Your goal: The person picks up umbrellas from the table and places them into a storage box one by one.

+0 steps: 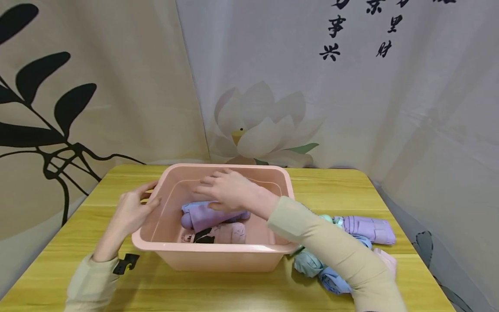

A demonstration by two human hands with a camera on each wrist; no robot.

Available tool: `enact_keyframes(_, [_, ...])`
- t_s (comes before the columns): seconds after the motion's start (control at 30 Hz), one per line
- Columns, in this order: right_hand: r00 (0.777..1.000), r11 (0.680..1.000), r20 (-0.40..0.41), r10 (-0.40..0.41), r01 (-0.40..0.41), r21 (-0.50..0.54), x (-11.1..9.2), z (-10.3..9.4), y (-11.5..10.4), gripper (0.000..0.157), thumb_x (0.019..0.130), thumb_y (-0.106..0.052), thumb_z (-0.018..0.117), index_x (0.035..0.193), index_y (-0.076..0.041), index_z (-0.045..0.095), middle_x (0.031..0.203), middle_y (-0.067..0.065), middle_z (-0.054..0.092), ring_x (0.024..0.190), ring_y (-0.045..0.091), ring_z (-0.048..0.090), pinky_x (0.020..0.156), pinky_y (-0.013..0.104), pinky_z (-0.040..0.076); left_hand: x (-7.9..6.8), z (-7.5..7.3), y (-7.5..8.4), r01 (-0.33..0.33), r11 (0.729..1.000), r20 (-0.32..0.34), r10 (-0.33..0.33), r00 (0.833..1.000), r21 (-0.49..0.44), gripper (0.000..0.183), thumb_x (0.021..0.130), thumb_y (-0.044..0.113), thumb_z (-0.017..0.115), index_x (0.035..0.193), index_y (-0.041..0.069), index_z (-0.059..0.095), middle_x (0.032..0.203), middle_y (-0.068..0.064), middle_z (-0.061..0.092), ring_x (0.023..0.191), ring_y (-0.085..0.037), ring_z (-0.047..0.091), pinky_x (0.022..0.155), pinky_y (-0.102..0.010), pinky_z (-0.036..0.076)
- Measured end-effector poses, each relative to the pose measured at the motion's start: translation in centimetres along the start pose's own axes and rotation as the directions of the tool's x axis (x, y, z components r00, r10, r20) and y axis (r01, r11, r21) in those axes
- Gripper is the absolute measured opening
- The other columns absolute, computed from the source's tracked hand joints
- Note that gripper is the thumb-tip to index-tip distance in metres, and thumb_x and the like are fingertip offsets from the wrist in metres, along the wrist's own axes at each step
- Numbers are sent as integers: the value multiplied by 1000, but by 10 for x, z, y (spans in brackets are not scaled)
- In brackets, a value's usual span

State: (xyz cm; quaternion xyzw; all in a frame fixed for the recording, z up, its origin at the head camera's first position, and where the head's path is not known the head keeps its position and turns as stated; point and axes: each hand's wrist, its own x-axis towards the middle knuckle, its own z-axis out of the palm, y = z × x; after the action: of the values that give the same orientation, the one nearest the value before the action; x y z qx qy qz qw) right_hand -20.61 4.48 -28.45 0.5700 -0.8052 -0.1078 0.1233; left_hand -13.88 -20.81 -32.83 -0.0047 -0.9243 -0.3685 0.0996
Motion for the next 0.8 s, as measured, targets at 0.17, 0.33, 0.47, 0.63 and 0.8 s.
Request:
enact_keyframes(0.17, [995,994,-70,65,-58,96,-19,-22,14,47,92,-34,58,136,-17,50,134,4,56,120,24,55,103,43,46,0,0,-1,-6,1000,-8,6,1000,-3,51,90,9,55,137,-6,44,127,-35,54,104,-45,63,76,-46,59])
enact_keyframes(0.33, [984,976,-109,143,-122,180,-39,-37,23,49,90,-30,63,135,-15,52,134,5,56,118,24,57,101,41,47,0,0,-1,-14,1000,-10,14,1000,-1,51,89,9,56,137,-7,45,127,-35,54,105,-45,62,77,-47,59])
enact_keyframes(0.47, [965,956,-141,223,-188,224,-58,-39,30,45,89,-29,64,132,-16,55,134,4,57,117,24,58,96,42,50,1,1,-1,-11,1000,-8,11,1000,-1,51,89,9,56,136,-7,45,128,-35,53,106,-46,61,78,-47,58])
enact_keyframes(0.63, [935,914,-110,337,-298,274,-92,-34,44,46,89,-27,64,132,-14,55,136,7,54,122,27,55,96,47,49,2,0,-1,-13,1000,-5,13,1000,-6,51,89,9,56,136,-8,45,129,-35,52,106,-46,61,78,-47,58])
enact_keyframes(0.8, [882,835,-18,470,-438,334,-130,-23,58,47,90,-25,63,134,-14,52,139,9,51,124,31,53,91,52,51,1,-1,0,-13,1000,1,13,1000,-14,51,89,8,55,136,-8,45,128,-35,53,105,-46,62,78,-47,58])
